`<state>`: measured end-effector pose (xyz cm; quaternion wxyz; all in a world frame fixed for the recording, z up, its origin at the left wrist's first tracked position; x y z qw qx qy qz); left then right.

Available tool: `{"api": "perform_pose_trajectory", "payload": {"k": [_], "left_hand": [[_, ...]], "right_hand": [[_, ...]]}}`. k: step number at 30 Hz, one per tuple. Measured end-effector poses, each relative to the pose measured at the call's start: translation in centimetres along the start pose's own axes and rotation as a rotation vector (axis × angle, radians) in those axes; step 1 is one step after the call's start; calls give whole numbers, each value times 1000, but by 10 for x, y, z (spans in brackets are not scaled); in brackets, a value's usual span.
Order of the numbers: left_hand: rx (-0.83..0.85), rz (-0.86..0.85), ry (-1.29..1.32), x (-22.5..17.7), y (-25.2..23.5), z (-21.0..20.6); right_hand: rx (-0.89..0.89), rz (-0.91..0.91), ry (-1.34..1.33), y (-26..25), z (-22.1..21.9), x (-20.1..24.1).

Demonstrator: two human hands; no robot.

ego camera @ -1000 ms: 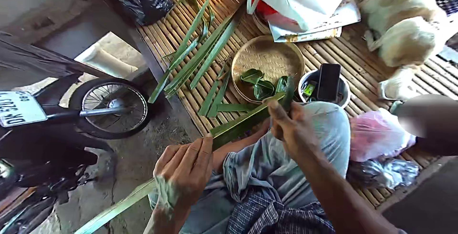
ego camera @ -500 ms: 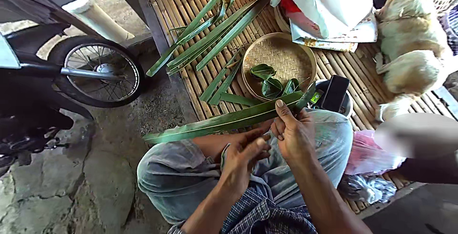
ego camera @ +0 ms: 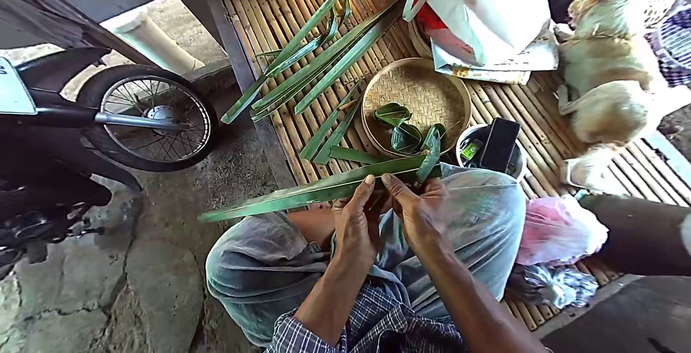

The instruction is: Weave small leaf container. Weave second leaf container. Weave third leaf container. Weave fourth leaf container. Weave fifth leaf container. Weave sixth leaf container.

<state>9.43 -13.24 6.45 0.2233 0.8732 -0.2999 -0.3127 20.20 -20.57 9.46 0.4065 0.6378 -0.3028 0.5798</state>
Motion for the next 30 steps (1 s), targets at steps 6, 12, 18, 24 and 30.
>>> {"api": "perform_pose_trajectory", "payload": {"k": [6, 12, 18, 24, 30], "left_hand": [[44, -83, -24, -2, 4, -7], [83, -144, -44, 1, 3, -6], [180, -338, -283, -5, 9, 0], [256, -674, -648, -31, 20, -14], [364, -600, -832, -53, 8, -19]], "right_hand": [[-11, 18, -47, 0, -1, -1], [-73, 88, 80, 1, 1, 7], [-183, 533, 461, 7, -6, 13], [-16, 736, 462, 9, -15, 15], [358, 670, 468, -1, -18, 16]]}}
Point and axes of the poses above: each hand's wrist, its own y-axis away from the middle knuckle, its own z-axis out of the back of the hand, x = y × z, the point moved 7 cm from there along -y, towards the middle knuckle, and after that the axes turned 13 degrees about y, right-handed, at the moved point
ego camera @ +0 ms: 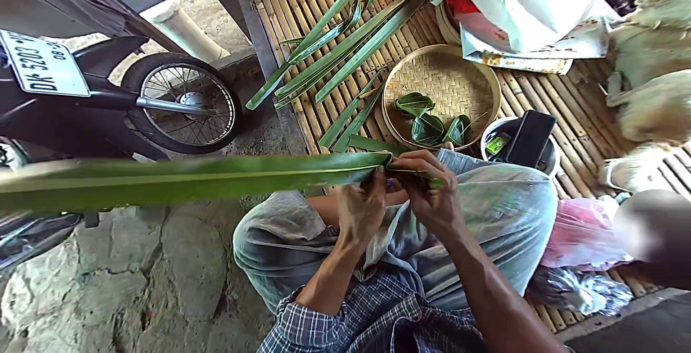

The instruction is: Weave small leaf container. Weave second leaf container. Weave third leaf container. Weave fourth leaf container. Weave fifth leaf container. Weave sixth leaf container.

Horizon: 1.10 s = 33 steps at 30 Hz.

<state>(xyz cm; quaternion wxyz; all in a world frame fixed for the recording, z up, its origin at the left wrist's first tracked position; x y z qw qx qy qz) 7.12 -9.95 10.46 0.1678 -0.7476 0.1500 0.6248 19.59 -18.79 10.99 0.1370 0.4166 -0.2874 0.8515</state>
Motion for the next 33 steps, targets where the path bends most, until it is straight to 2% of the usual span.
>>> {"api": "perform_pose_trajectory", "payload": {"k": [3, 7, 15, 22, 26, 29, 33], "left_hand": [[164, 77, -81, 1, -7, 5], [382, 186, -183, 10, -14, 11], [593, 419, -54, 16, -21, 17], [554, 574, 221, 26, -11, 14], [399, 608, 249, 36, -8, 15], [303, 569, 257, 46, -16, 24], [236, 453, 78, 51, -47, 49]], "right_hand": [[161, -129, 10, -5, 5, -7], [211, -426, 31, -6, 9, -17], [340, -491, 68, -6, -5, -22], [328, -574, -23, -3, -16, -28], [318, -617, -72, -5, -26, -32], [328, -616, -119, -14, -35, -33], [383, -453, -33, -37, -48, -49]]}}
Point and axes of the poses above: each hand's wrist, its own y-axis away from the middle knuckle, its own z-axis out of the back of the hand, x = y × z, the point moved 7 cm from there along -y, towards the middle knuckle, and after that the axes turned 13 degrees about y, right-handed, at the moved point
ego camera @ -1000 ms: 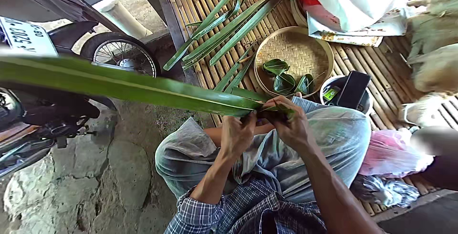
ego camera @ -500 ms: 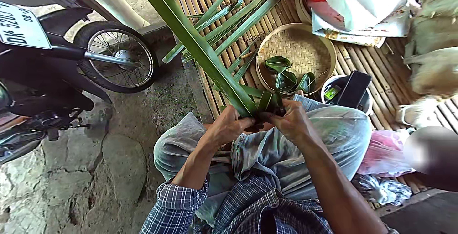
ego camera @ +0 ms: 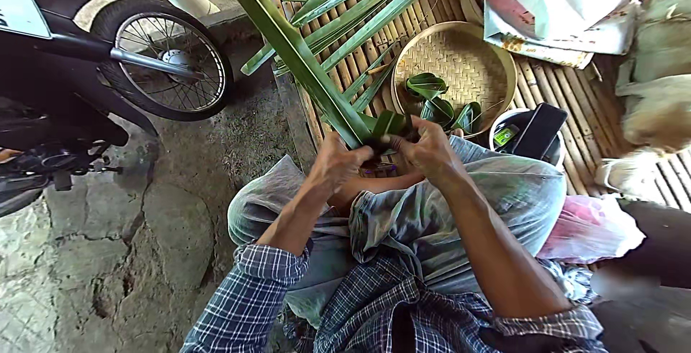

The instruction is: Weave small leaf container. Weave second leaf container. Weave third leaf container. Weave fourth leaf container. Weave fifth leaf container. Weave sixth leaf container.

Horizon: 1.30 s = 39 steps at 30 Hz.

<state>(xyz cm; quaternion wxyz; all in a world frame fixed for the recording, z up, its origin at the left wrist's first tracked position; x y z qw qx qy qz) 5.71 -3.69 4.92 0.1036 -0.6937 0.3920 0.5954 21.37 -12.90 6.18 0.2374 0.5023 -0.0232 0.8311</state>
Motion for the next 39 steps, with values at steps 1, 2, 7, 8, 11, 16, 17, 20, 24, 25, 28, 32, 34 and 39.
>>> {"api": "perform_pose_trajectory", "payload": {"k": [1, 2, 7, 8, 11, 16, 17, 20, 24, 25, 28, 32, 34, 39], "left_hand": [[-27, -27, -60, -3, -8, 13], [-53, -42, -103, -5, -14, 28], [-278, -8, -171, -20, 11, 52], [-303, 26, -163, -22, 16, 47], [-280, 43, -127, -18, 18, 44], [-276, -41, 40, 20, -29, 97], [-269, -40, 53, 22, -33, 99], [-263, -29, 44, 25, -36, 98], [-235, -55, 24, 27, -37, 95], [-230, -51, 7, 28, -35, 95], [-204, 1, -100, 28, -25, 92], [-165, 24, -156, 30, -21, 88], [-127, 36, -250, 32, -19, 86], [-34, 46, -623, 32, -20, 69]], "right_hand": [[-8, 16, 104, -10, 1, -6], [-12, 9, 225, -19, 1, -15], [187, -123, 765, -49, -45, -84], [224, -130, 825, -51, -56, -95], [211, -70, 913, -59, -80, -110], [-6, 77, 1098, -61, -86, -100], [-18, 128, 1079, -57, -87, -95], [181, 220, 989, -42, -105, -92], [420, 133, 1062, -42, -120, -104], [453, 148, 1082, -43, -123, -104], [501, 245, 1124, -41, -129, -101], [374, 194, 788, -34, -103, -85], [249, 158, 521, -27, -76, -64], [63, 263, 418, -18, -9, -10]]}}
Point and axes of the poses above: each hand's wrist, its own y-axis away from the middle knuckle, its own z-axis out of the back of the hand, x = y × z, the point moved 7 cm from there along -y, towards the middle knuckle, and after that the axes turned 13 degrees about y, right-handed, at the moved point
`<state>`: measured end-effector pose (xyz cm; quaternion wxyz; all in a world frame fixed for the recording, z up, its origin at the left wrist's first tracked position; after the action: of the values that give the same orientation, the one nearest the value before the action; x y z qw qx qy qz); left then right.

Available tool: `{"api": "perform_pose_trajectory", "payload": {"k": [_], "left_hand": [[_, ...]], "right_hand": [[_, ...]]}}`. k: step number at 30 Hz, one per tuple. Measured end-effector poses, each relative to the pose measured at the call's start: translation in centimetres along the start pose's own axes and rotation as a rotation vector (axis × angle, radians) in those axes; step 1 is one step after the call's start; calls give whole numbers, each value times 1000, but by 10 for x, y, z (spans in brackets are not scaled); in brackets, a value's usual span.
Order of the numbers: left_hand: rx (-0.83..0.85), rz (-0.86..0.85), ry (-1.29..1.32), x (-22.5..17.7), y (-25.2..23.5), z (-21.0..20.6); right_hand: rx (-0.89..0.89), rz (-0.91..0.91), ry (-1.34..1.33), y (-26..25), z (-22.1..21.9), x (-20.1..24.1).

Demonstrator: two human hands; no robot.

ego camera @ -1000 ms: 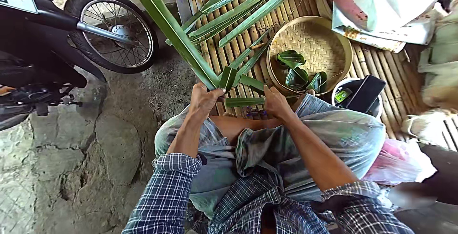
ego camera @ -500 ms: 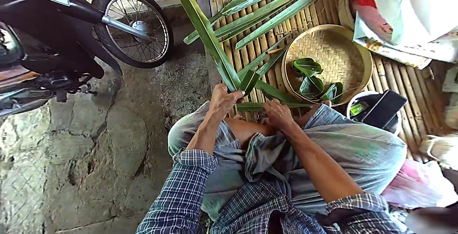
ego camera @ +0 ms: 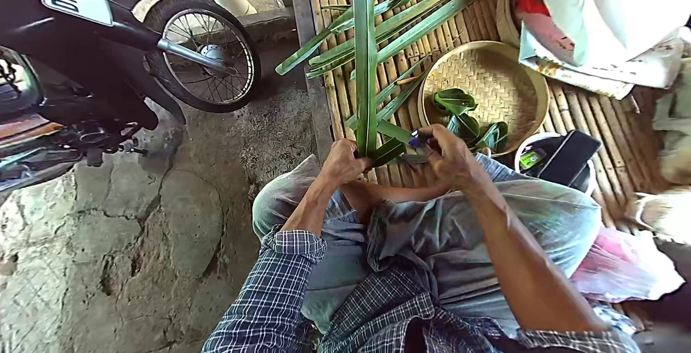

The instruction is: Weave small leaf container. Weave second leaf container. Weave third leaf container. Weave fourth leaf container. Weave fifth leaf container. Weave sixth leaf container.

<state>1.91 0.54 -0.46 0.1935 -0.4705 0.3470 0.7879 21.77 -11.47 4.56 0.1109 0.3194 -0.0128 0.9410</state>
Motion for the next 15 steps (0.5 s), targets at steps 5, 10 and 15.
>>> {"api": "perform_pose_trajectory", "payload": {"k": [5, 10, 15], "left_hand": [[79, -9, -90, -1, -1, -11], [63, -159, -196, -8, 8, -12], [74, -210, -207, -9, 7, -12]], "right_hand": [[89, 203, 299, -16, 7, 36], [300, 265, 558, -27, -23, 64], [424, 261, 523, -32, -39, 62]]}}
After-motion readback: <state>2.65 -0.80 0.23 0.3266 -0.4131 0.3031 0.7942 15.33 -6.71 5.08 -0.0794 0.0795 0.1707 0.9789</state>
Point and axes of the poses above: each hand's wrist, its own y-axis away from the middle knuckle, its own z-axis out of the back of the hand, x = y × z, the point moved 7 cm from there along -y, towards the middle knuckle, and after that the axes turned 13 degrees about y, right-handed, at the moved point
